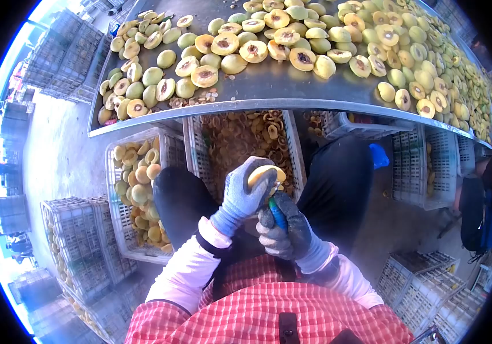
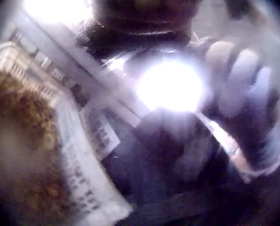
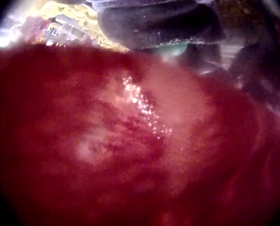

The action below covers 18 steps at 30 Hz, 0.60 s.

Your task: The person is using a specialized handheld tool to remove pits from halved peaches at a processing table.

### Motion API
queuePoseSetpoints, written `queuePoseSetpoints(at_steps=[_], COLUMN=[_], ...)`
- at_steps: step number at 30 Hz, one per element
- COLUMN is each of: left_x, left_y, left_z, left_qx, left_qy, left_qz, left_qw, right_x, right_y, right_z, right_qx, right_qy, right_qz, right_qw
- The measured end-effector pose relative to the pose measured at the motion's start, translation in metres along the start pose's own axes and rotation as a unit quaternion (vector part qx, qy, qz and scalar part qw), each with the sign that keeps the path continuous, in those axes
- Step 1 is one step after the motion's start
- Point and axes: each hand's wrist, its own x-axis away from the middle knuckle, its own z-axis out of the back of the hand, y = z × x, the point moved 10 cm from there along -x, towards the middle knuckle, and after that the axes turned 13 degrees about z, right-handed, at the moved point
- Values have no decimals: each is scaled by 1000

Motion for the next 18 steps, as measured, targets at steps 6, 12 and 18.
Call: queuePoseSetpoints(at_steps=[6, 12, 18], left_x=[6, 38, 79], left_y=[-29, -77, -85], left_z=[-9, -34, 188], left_qx=[170, 582, 156], left_qy=[-75, -40, 398], left_qz=[104, 290, 17], left_qw=[977, 758, 904], right_x=[-1, -9, -12], right_y=[17, 17, 12], right_z=[-21, -13, 8], right_qx=[-193, -43, 15], right_qy=[-75, -80, -37], right_qz=[-69, -19, -32], right_qw=[976, 996, 999])
